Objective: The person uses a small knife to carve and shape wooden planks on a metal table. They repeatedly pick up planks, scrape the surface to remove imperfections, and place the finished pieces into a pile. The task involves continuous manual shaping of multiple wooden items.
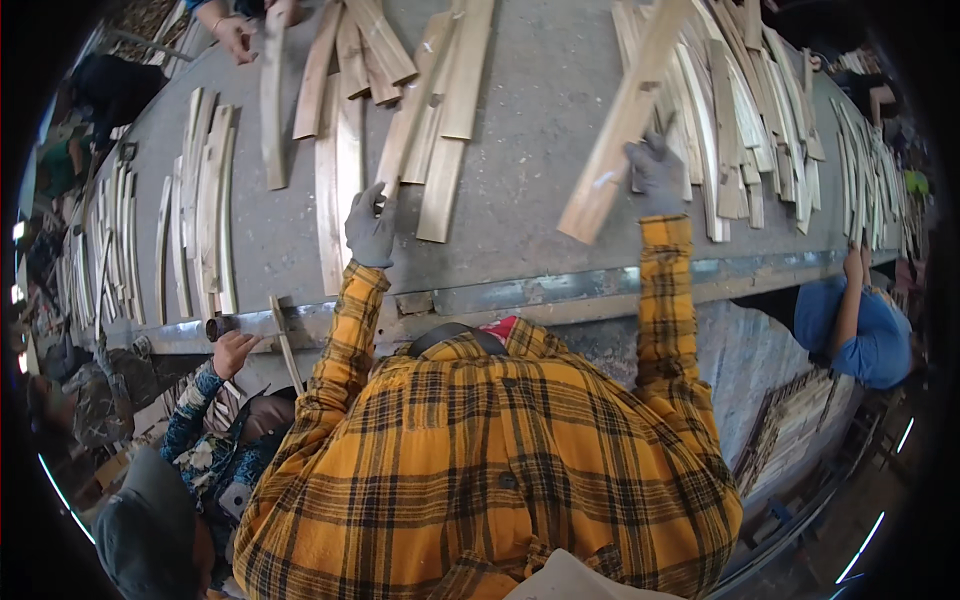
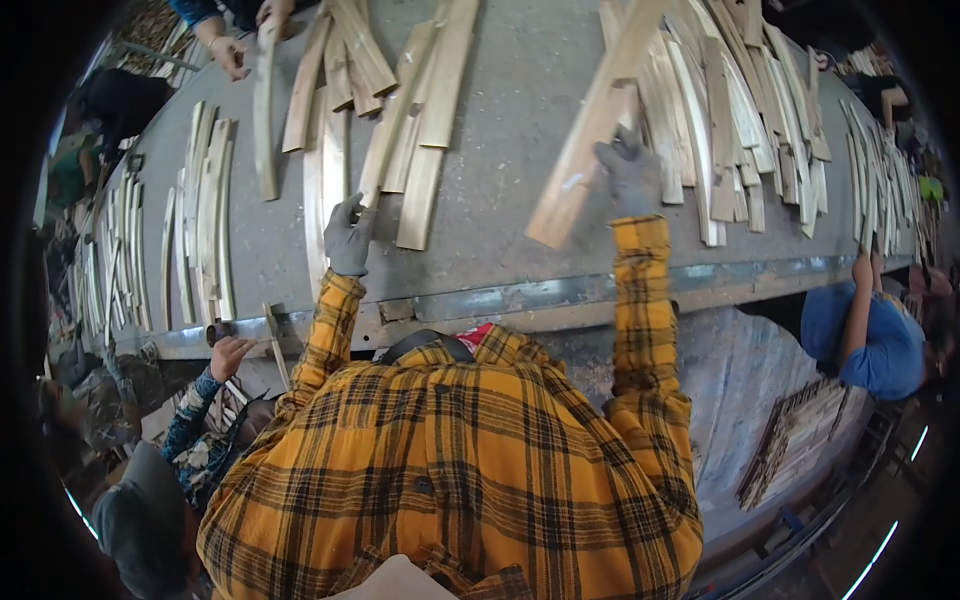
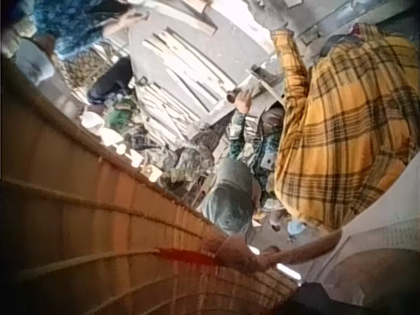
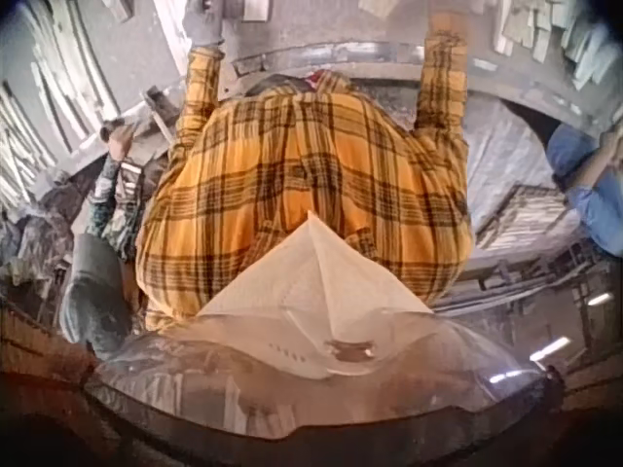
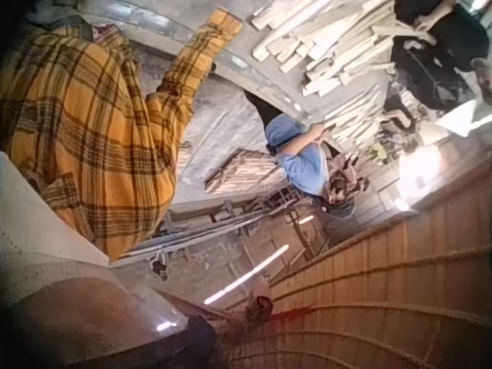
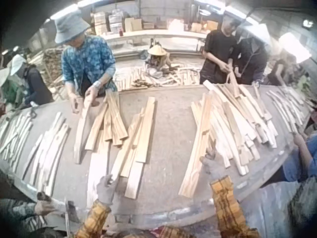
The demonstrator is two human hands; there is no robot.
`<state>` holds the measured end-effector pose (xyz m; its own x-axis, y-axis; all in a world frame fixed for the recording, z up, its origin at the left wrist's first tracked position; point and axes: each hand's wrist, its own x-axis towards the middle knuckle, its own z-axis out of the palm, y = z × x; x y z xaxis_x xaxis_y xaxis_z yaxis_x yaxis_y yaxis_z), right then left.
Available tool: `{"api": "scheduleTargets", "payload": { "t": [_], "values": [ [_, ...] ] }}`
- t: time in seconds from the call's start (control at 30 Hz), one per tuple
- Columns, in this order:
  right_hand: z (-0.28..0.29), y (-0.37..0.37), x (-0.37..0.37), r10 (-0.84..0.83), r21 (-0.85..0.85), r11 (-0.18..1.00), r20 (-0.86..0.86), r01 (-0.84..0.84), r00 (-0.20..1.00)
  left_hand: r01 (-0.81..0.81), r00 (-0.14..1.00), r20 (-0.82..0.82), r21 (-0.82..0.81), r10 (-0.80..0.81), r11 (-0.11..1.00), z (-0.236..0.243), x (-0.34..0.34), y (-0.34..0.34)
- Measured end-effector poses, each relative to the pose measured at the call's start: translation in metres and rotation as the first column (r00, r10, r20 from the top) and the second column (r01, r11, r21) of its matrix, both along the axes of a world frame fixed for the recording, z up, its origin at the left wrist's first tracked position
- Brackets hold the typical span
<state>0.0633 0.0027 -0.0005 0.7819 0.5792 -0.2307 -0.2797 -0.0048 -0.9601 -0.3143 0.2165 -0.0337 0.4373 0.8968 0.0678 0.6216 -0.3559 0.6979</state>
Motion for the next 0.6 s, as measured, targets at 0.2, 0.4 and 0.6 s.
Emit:
{"api": "scheduleTargets", "payload": {
  "t": [0.2,0.4,0.6],
  "values": [
    [-0.004,-0.04,0.108,-0.188,-0.237,0.926,0.384,0.293,0.904,0.15,0.845,-0.533,0.176,-0.034,0.973,0.0,0.015,0.036],
    [-0.028,-0.008,0.062,0.102,-0.384,0.881,0.725,0.277,0.681,0.098,0.772,-0.63,-0.02,-0.089,0.995,-0.002,0.031,0.029],
    [-0.041,0.041,-0.07,0.302,-0.528,0.845,0.347,-0.081,0.888,0.006,0.972,-0.183,-0.606,-0.147,0.796,0.048,0.027,0.0]
  ]
}}
